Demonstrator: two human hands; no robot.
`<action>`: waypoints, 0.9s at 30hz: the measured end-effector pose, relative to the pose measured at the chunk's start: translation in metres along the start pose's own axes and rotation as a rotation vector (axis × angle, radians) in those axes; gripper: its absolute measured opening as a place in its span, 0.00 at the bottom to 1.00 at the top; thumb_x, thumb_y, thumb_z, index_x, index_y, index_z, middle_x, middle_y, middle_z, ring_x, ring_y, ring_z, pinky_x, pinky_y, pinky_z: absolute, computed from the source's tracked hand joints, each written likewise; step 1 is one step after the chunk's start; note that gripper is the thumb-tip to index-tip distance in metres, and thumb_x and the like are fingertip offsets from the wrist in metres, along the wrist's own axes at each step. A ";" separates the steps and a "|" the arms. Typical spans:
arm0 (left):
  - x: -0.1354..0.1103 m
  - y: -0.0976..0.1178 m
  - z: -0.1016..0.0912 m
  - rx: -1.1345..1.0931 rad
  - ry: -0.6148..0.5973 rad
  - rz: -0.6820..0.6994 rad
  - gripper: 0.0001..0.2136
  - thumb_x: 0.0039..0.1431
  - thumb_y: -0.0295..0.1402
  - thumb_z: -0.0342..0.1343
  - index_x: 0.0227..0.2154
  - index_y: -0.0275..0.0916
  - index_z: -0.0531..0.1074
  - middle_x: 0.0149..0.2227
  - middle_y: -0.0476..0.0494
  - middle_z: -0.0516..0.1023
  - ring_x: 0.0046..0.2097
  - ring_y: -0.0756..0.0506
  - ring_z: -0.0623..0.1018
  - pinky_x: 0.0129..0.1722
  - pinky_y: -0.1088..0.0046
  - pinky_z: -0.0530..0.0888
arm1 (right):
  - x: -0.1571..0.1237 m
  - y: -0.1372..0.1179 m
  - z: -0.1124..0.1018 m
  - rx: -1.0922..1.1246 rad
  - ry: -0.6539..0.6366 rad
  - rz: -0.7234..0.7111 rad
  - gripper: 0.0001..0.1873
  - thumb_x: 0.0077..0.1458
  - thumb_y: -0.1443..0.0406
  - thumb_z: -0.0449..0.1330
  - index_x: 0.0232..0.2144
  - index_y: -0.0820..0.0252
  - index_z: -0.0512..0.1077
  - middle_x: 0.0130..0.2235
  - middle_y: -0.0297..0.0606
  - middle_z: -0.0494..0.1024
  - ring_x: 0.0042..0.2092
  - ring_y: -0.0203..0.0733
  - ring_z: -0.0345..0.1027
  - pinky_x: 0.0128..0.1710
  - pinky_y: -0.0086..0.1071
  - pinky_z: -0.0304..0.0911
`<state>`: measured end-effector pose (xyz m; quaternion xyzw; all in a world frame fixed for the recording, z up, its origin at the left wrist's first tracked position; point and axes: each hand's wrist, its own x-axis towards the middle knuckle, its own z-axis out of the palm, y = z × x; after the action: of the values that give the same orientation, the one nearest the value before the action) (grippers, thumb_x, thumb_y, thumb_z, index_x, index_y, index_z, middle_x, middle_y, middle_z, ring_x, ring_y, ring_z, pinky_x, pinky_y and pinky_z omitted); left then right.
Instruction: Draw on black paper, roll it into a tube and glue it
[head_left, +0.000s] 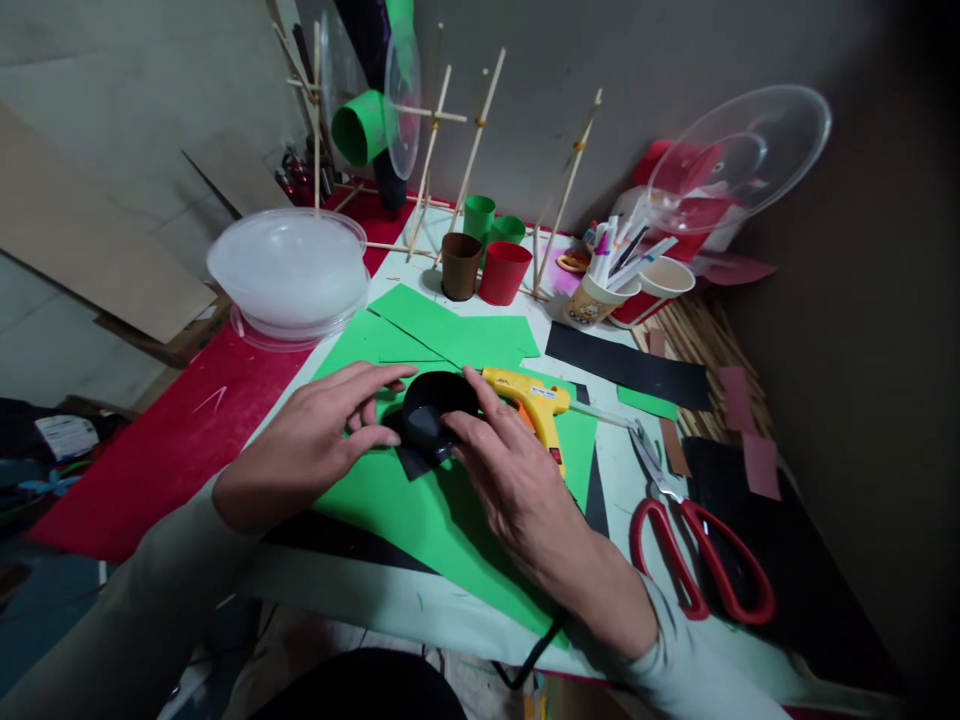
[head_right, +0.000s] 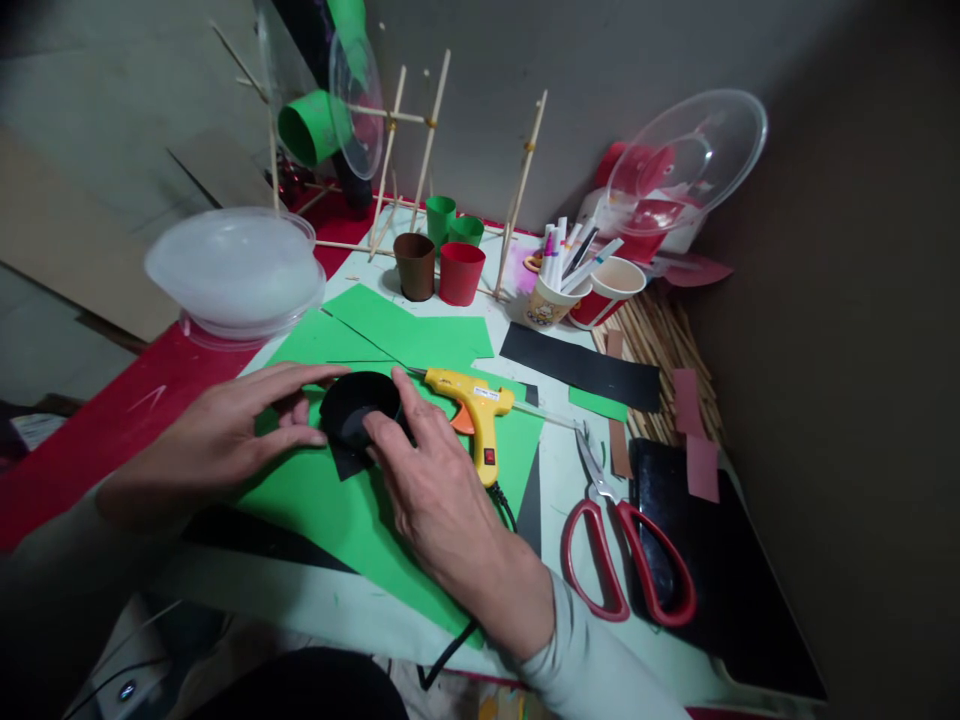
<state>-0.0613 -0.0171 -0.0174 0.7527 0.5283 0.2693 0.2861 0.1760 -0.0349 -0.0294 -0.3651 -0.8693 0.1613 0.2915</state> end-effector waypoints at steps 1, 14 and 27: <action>0.000 0.001 0.001 -0.001 -0.007 0.030 0.21 0.62 0.36 0.57 0.57 0.42 0.72 0.41 0.46 0.77 0.33 0.48 0.74 0.36 0.71 0.73 | 0.000 0.000 -0.001 0.035 0.004 -0.014 0.13 0.71 0.72 0.48 0.51 0.67 0.70 0.67 0.68 0.63 0.69 0.56 0.59 0.61 0.49 0.67; -0.003 0.008 0.016 0.135 -0.026 0.074 0.27 0.60 0.32 0.57 0.63 0.36 0.67 0.59 0.37 0.78 0.53 0.38 0.80 0.49 0.64 0.79 | 0.000 -0.001 -0.001 0.092 -0.051 -0.070 0.13 0.70 0.62 0.56 0.49 0.67 0.67 0.59 0.63 0.73 0.60 0.56 0.70 0.59 0.48 0.70; -0.015 -0.012 0.035 0.473 0.156 0.344 0.31 0.68 0.35 0.53 0.70 0.51 0.50 0.62 0.44 0.77 0.57 0.40 0.80 0.57 0.61 0.77 | -0.002 -0.001 0.007 0.067 -0.101 0.053 0.10 0.72 0.65 0.49 0.48 0.62 0.69 0.64 0.53 0.70 0.63 0.50 0.66 0.63 0.47 0.67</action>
<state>-0.0486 -0.0327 -0.0522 0.8539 0.4614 0.2403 0.0117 0.1722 -0.0375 -0.0355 -0.3695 -0.8670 0.2162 0.2550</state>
